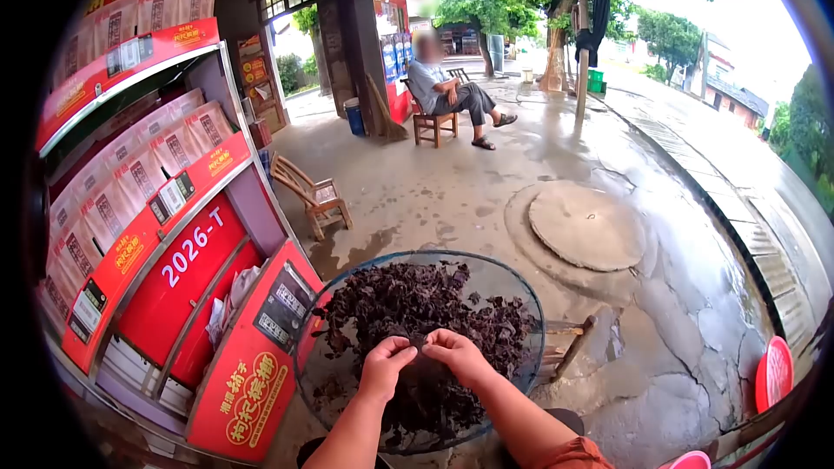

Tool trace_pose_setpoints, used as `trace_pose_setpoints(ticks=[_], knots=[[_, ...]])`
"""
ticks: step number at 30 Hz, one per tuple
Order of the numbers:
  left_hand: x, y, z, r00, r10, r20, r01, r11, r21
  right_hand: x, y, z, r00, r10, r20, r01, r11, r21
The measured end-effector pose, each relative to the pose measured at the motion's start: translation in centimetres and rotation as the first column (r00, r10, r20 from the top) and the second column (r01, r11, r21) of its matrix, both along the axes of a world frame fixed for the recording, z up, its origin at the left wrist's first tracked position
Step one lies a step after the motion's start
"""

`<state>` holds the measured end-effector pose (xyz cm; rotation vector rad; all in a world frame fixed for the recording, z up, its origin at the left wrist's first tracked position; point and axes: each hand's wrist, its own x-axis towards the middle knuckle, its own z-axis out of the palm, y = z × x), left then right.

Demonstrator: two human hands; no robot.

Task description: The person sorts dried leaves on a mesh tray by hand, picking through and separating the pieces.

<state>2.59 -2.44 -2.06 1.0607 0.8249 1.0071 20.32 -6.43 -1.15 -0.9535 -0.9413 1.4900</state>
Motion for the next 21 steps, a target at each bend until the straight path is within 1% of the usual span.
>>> trace_pose_setpoints(ticks=[2,4,5,6,7,9,10,13,15,16,18,20,21], knots=[[-0.1,-0.3,0.4,1.000,0.002,-0.021,-0.002,1.000,0.017,-0.1,0.4,-1.6,0.999,-0.038,0.022,0.038,0.999,0.031],[-0.1,-0.4,0.6,0.997,-0.006,-0.071,0.008,0.999,0.036,-0.4,0.6,-1.6,0.998,-0.059,0.026,0.058,0.997,0.059],[-0.3,0.2,-0.6,0.995,-0.044,-0.086,0.051,0.995,0.080,-0.4,0.7,-1.2,0.995,-0.089,0.048,0.083,0.990,0.112],[-0.2,0.1,-0.4,0.997,-0.041,-0.072,0.047,0.996,0.078,-0.5,0.4,-0.7,0.990,-0.122,0.067,0.111,0.981,0.159],[-0.1,-0.1,-0.2,0.998,-0.039,-0.058,0.043,0.996,0.074,-0.5,0.1,-0.2,0.990,-0.121,0.069,0.109,0.981,0.158],[-0.1,0.0,-0.4,0.997,-0.012,-0.080,0.019,0.996,0.086,-0.3,-0.3,0.9,0.982,-0.128,0.142,0.101,0.978,0.183],[0.0,0.1,-0.4,0.995,0.014,-0.102,-0.003,0.995,0.105,-0.2,-0.5,1.2,0.982,-0.128,0.142,0.101,0.978,0.182],[0.0,-0.1,-0.2,0.996,0.006,-0.087,0.002,0.996,0.089,0.0,-0.7,1.5,0.972,-0.174,0.156,0.136,0.965,0.226],[0.0,-0.1,-0.4,0.995,0.011,-0.101,0.000,0.994,0.111,-0.2,-0.6,0.6,0.951,-0.280,0.133,0.237,0.933,0.270],[0.1,-0.1,-0.5,0.993,0.015,-0.113,0.000,0.991,0.131,0.0,-0.4,0.1,0.951,-0.280,0.133,0.237,0.933,0.270],[0.0,-0.1,-0.4,0.996,-0.007,-0.092,0.020,0.990,0.140,0.3,0.0,-0.6,0.935,-0.195,0.295,0.127,0.964,0.236],[0.2,-0.1,-0.2,0.997,-0.029,-0.071,0.040,0.988,0.148,0.1,0.0,-0.5,0.942,-0.187,0.278,0.128,0.968,0.216],[0.2,-0.2,-0.1,0.998,-0.016,-0.061,0.027,0.983,0.182,-0.1,0.0,-0.5,0.949,-0.178,0.259,0.129,0.972,0.195]])
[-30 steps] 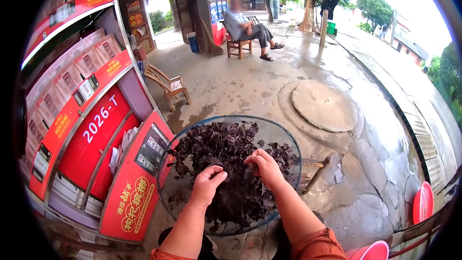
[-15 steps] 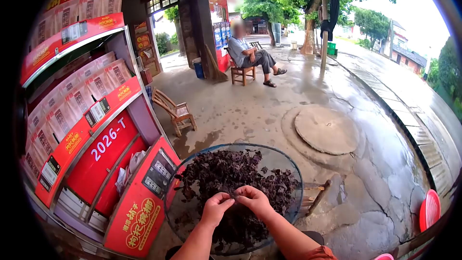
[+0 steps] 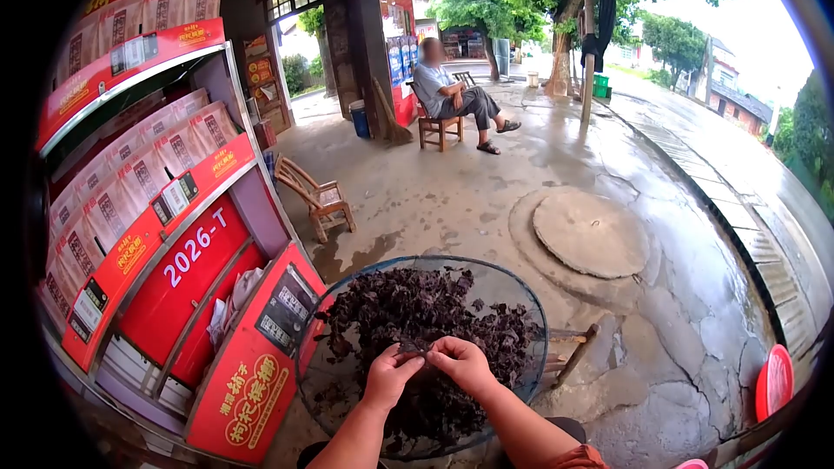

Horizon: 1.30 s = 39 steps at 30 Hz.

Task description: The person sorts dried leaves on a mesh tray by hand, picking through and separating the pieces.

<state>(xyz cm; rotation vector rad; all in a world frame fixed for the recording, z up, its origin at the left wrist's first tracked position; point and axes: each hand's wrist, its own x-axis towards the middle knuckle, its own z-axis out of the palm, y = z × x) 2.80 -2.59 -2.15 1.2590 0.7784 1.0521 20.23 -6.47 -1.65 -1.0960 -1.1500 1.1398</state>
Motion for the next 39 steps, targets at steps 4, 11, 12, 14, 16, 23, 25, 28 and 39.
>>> trace_pose_setpoints(ticks=[4,11,12,14,16,23,25,28,39], knots=[[0.0,-0.1,0.1,1.000,0.001,-0.027,-0.001,1.000,0.023,-0.1,0.0,-0.3,0.998,0.034,-0.059,-0.034,0.999,-0.006],[-0.2,-0.8,1.4,0.999,0.007,0.033,-0.004,0.995,-0.096,0.6,-0.6,1.8,0.965,0.073,0.252,-0.071,0.997,-0.016],[-0.2,-1.0,1.6,0.999,0.004,0.054,0.004,0.989,-0.150,0.7,-0.7,1.4,0.965,0.070,0.252,-0.066,0.998,-0.024],[-0.1,-1.3,1.4,0.996,0.004,0.093,0.015,0.980,-0.197,0.8,-0.5,1.3,0.961,0.110,0.254,-0.123,0.992,0.035],[-0.3,-0.8,0.7,0.987,0.015,0.159,0.027,0.967,-0.255,0.7,-0.9,2.7,0.961,0.117,0.252,-0.139,0.988,0.069],[-0.3,-0.7,1.1,0.978,-0.050,0.205,0.107,0.954,-0.279,1.1,-1.6,2.8,0.907,0.144,0.395,-0.183,0.981,0.062],[0.0,-0.8,1.0,0.985,-0.041,0.166,0.075,0.975,-0.207,1.2,-1.2,2.3,0.906,0.118,0.406,-0.168,0.982,0.090],[0.0,-1.0,0.9,0.994,-0.021,0.108,0.038,0.987,-0.159,1.6,-0.9,2.0,0.867,0.103,0.487,-0.187,0.974,0.125],[0.3,-1.3,2.2,0.999,0.010,0.033,-0.005,0.989,-0.149,2.8,-0.2,1.6,0.937,0.215,0.276,-0.235,0.971,0.041]])
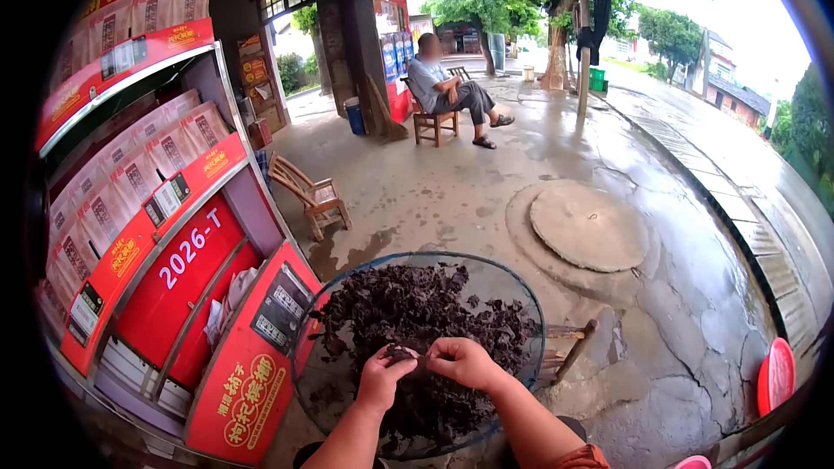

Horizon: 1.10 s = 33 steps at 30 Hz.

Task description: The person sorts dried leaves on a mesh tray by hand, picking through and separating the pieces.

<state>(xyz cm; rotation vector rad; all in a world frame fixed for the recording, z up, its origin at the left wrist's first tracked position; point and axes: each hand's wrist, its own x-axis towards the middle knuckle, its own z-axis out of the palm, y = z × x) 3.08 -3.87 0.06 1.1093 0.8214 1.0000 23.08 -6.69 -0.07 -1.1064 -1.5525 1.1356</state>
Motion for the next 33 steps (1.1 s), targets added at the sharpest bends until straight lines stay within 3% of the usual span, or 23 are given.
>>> trace_pose_setpoints(ticks=[3,5,7,8,10,15,19,21,23,25,26,27,29,30,33], knots=[[0.2,0.3,-0.6,0.998,0.027,0.054,-0.025,0.999,-0.027,0.0,0.1,-0.3,0.999,-0.003,0.034,0.004,1.000,-0.021],[0.6,0.4,-1.1,0.998,0.029,0.047,-0.029,1.000,-0.012,0.2,0.2,-0.6,0.982,-0.069,0.173,0.037,0.983,0.178],[0.6,0.4,-1.2,0.999,0.031,0.015,-0.032,0.999,0.032,0.1,0.1,-0.5,0.978,-0.109,0.180,0.082,0.985,0.152],[0.9,0.3,-0.8,0.998,0.046,0.034,-0.047,0.999,0.017,0.2,0.2,-0.5,0.980,-0.110,0.168,0.085,0.985,0.150],[0.8,0.6,-1.0,0.996,0.057,0.073,-0.057,0.998,0.001,0.1,0.1,-0.8,0.990,-0.111,0.092,0.119,0.990,-0.082],[0.8,0.9,-1.3,0.986,0.047,0.157,-0.037,0.997,-0.065,-0.5,0.0,0.0,0.993,-0.114,-0.033,0.112,0.991,-0.069],[1.4,0.6,-2.0,0.977,0.139,0.160,-0.132,0.990,-0.057,-0.5,0.3,-0.5,0.976,-0.217,0.032,0.217,0.976,0.017],[0.8,1.3,-1.9,0.934,0.233,0.270,-0.209,0.971,-0.114,0.5,0.4,0.0,0.963,-0.261,-0.073,0.253,0.962,-0.102],[-0.2,2.1,-1.3,0.928,0.245,0.282,-0.230,0.969,-0.084,1.8,1.0,-0.3,0.916,-0.296,-0.271,0.300,0.953,-0.024],[-0.9,2.2,-0.6,0.927,0.254,0.277,-0.218,0.964,-0.154,3.7,1.1,0.1,0.892,-0.361,-0.271,0.307,0.925,-0.222],[-1.0,2.1,-0.4,0.926,0.261,0.272,-0.211,0.957,-0.199,4.5,1.6,-1.1,0.920,-0.392,0.000,0.391,0.918,-0.070],[-1.0,2.1,-0.4,0.927,0.267,0.265,-0.203,0.948,-0.245,4.3,1.4,-0.4,0.920,-0.392,0.005,0.391,0.918,-0.067],[-0.9,2.0,-1.0,0.931,0.262,0.255,-0.198,0.947,-0.253,3.0,0.6,1.3,0.797,-0.473,0.375,0.492,0.869,0.052],[-0.9,2.0,-1.4,0.947,0.244,0.210,-0.199,0.956,-0.217,2.3,0.5,1.0,0.883,-0.452,0.127,0.450,0.892,0.045],[0.0,1.6,-1.4,0.967,0.179,0.179,-0.160,0.980,-0.116,0.7,0.4,1.1,0.947,-0.302,-0.111,0.307,0.951,0.037]])
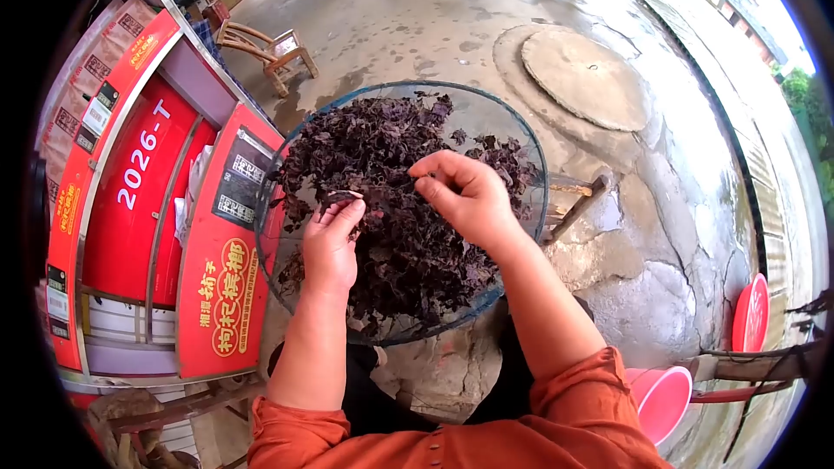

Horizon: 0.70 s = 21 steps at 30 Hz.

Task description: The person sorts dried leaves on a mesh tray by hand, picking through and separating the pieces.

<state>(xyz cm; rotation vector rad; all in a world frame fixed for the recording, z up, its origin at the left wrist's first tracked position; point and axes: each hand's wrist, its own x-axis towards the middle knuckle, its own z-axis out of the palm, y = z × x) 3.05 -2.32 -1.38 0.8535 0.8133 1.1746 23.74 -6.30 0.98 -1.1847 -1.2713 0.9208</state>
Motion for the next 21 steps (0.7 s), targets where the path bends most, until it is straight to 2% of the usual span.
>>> trace_pose_setpoints(ticks=[2,4,6,7,8,9,10,12,13,14,16,18,20,21], knots=[[0.4,-0.6,0.5,0.997,-0.038,-0.068,0.042,0.997,0.060,-0.8,-0.6,1.0,0.997,0.062,-0.038,-0.064,0.997,-0.051],[0.7,-1.0,0.8,0.991,-0.063,-0.121,0.072,0.995,0.070,-1.2,-0.9,1.2,0.992,0.098,0.076,-0.099,0.995,0.010],[0.5,-1.1,0.6,0.963,-0.093,-0.252,0.140,0.974,0.177,-1.5,-1.1,1.7,0.970,0.116,0.214,-0.106,0.993,-0.060],[0.4,-1.1,0.5,0.964,-0.094,-0.250,0.141,0.974,0.179,-1.5,-1.0,1.0,0.957,0.110,0.268,-0.109,0.994,-0.017],[0.4,-1.1,0.5,0.951,-0.091,-0.295,0.170,0.952,0.255,-1.4,-0.8,0.2,0.942,0.100,0.321,-0.114,0.993,0.025],[0.5,-1.2,0.5,0.937,-0.084,-0.339,0.201,0.923,0.327,-1.7,-0.7,-0.1,0.954,0.072,0.291,-0.097,0.993,0.072],[0.5,-1.3,0.7,0.938,-0.084,-0.336,0.201,0.923,0.328,-1.8,-0.7,-0.2,0.953,0.071,0.294,-0.096,0.993,0.073],[0.7,-1.5,1.4,0.974,-0.098,-0.203,0.132,0.977,0.166,-1.8,-0.7,-0.3,0.989,0.067,0.131,-0.060,0.997,-0.056],[0.7,-1.5,1.2,0.984,-0.089,-0.155,0.109,0.986,0.123,-2.1,-0.4,-0.8,0.996,0.063,-0.061,-0.068,0.994,-0.081],[0.8,-1.3,0.9,0.985,-0.084,-0.148,0.105,0.985,0.136,-2.3,0.0,-1.7,0.983,0.069,-0.171,-0.078,0.996,-0.045],[0.9,-1.1,0.3,0.997,-0.066,0.037,0.067,0.998,-0.014,-3.1,-0.2,-1.4,0.925,0.039,-0.378,-0.082,0.992,-0.097],[1.1,-0.9,0.4,0.998,-0.048,0.043,0.048,0.999,-0.019,-3.6,-0.2,-1.4,0.921,0.015,-0.389,-0.061,0.993,-0.104],[1.0,-0.9,0.5,0.984,-0.152,0.095,0.154,0.988,-0.012,-3.9,0.0,-2.1,0.926,0.007,-0.378,-0.036,0.997,-0.070],[0.7,-1.0,0.8,0.975,-0.220,0.030,0.218,0.975,0.043,-4.2,0.0,-2.0,0.926,0.016,-0.378,-0.045,0.997,-0.067]])
